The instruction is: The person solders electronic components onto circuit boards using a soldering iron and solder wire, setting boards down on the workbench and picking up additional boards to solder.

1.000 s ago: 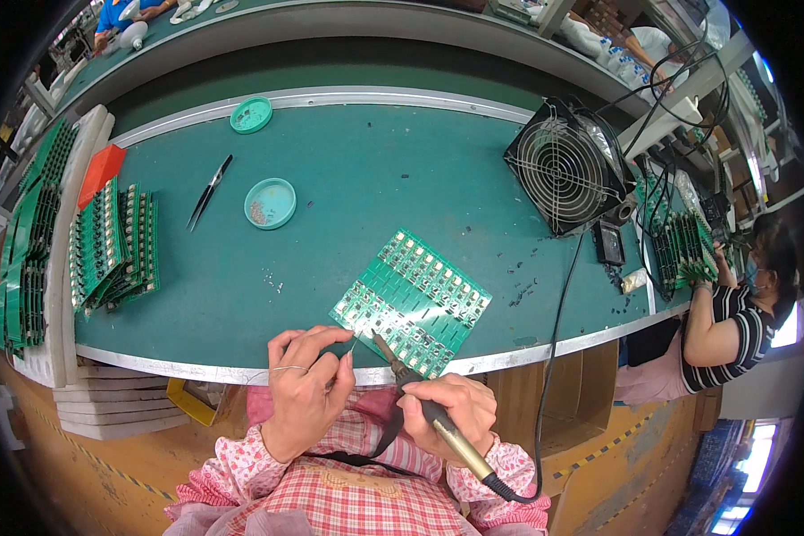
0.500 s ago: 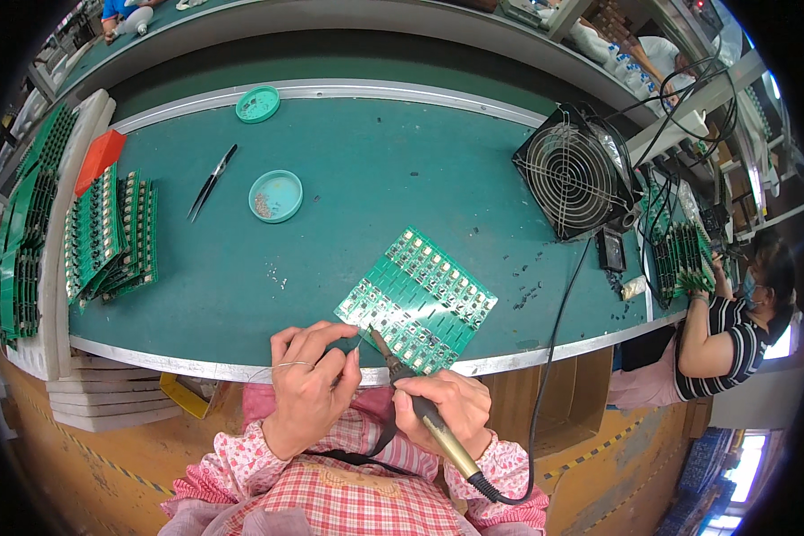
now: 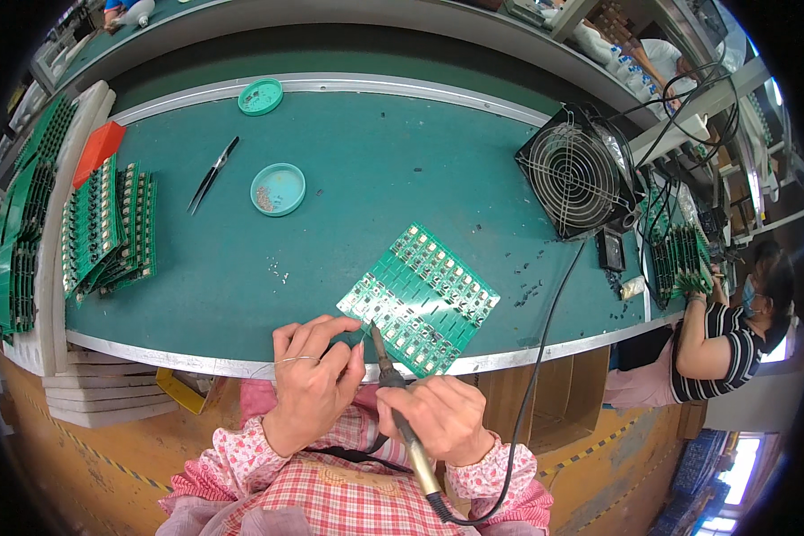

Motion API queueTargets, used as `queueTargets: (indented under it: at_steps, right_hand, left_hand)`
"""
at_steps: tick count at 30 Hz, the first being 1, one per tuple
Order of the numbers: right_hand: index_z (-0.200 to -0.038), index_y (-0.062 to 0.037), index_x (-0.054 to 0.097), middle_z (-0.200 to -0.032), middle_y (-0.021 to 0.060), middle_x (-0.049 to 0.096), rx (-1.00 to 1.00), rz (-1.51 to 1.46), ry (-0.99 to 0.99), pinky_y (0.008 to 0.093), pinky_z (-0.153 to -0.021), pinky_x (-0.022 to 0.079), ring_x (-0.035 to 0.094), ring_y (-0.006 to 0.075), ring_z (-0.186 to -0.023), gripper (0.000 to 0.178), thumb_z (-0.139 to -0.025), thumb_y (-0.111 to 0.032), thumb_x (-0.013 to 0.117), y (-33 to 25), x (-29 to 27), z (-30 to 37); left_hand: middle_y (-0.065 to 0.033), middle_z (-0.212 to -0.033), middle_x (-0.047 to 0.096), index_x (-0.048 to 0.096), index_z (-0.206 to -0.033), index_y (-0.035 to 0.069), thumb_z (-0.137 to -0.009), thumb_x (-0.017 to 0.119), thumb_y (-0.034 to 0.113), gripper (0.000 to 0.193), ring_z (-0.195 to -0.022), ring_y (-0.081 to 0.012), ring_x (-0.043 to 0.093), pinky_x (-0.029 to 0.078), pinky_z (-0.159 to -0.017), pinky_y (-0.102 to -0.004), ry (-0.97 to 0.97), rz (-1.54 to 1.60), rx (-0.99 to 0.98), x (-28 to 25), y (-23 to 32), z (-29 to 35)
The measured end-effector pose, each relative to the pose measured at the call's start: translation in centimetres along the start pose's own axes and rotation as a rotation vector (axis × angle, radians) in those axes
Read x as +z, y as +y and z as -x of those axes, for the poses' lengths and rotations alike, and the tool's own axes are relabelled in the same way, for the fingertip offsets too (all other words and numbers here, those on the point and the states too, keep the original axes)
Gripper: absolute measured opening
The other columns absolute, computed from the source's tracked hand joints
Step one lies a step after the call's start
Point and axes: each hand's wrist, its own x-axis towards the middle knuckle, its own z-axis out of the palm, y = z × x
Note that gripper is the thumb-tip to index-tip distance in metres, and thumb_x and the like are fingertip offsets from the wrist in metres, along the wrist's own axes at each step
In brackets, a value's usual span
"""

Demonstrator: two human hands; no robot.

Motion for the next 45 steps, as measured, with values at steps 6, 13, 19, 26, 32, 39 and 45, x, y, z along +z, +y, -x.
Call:
queueTargets:
  at_steps: [6,13,19,26,32,39,45]
  right_hand:
    - [-0.093,-0.0096,0.07,-0.065,-0.0014,0.05,-0.124,0.202,-0.159,0.0251,-0.05,0.042,0.054,0.0134,-0.057,0.023,-0.073,-0.016,0.079,-0.4,-0.2,1.0]
    - [-0.09,-0.0039,0.064,-0.062,0.0021,0.058,0.032,-0.031,0.009,0.028,-0.048,0.047,0.058,0.0172,-0.051,0.022,-0.072,-0.001,0.076,-0.7,-0.5,0.3]
    - [-0.091,-0.0017,0.061,-0.061,0.0061,0.061,0.136,-0.11,0.135,0.0302,-0.044,0.046,0.058,0.0186,-0.047,0.019,-0.076,0.001,0.072,-0.3,-1.2,1.7]
    - [-0.093,-0.0017,0.061,-0.061,0.0061,0.06,0.18,-0.12,0.153,0.0296,-0.045,0.046,0.058,0.0189,-0.048,0.02,-0.077,0.001,0.072,-0.4,-1.1,1.8]
    - [-0.095,-0.0021,0.061,-0.064,0.0061,0.061,0.136,-0.108,0.143,0.0294,-0.045,0.047,0.058,0.0191,-0.048,0.021,-0.077,0.0,0.072,-0.1,-0.4,1.6]
    - [-0.091,-0.0031,0.06,-0.064,0.002,0.066,0.125,-0.024,0.088,0.0284,-0.049,0.05,0.063,0.0169,-0.051,0.013,-0.082,-0.005,0.069,-0.3,-0.4,1.3]
    - [-0.089,-0.0053,0.067,-0.065,0.0003,0.055,-0.044,0.117,-0.071,0.0265,-0.049,0.046,0.055,0.0154,-0.053,0.02,-0.071,-0.006,0.077,-0.7,-0.7,1.1]
  left_hand:
    - [-0.0059,-0.108,0.068,0.059,-0.073,0.003,-0.08,0.071,0.006,0.014,-0.101,-0.0253,0.064,0.039,-0.086,-0.0423,-0.004,0.011,0.012,-0.1,-0.1,0.0]
    - [-0.0046,-0.109,0.068,0.059,-0.072,0.004,-0.08,0.071,0.005,0.015,-0.102,-0.0238,0.064,0.038,-0.087,-0.0418,-0.008,0.019,0.013,-0.4,-0.1,0.2]
    - [-0.0044,-0.109,0.068,0.058,-0.07,0.005,-0.078,0.072,0.006,0.016,-0.103,-0.0228,0.064,0.038,-0.088,-0.0416,-0.022,0.054,0.023,-0.5,0.2,0.1]
    - [-0.0049,-0.107,0.067,0.058,-0.07,0.005,-0.078,0.073,0.007,0.016,-0.102,-0.0233,0.064,0.037,-0.088,-0.0419,-0.029,0.063,0.038,-0.3,0.5,-0.2]
    - [-0.0049,-0.107,0.067,0.059,-0.071,0.004,-0.078,0.073,0.006,0.016,-0.102,-0.0235,0.064,0.037,-0.088,-0.042,-0.023,0.056,0.035,0.0,0.4,-0.1]
    - [-0.0046,-0.106,0.067,0.059,-0.07,0.004,-0.077,0.073,0.006,0.015,-0.101,-0.0235,0.064,0.037,-0.087,-0.042,-0.016,0.048,0.028,0.2,0.4,-0.1]
    - [-0.0045,-0.105,0.067,0.06,-0.07,0.004,-0.076,0.074,0.006,0.015,-0.101,-0.0234,0.064,0.038,-0.087,-0.042,-0.014,0.042,0.018,0.2,0.4,-0.2]
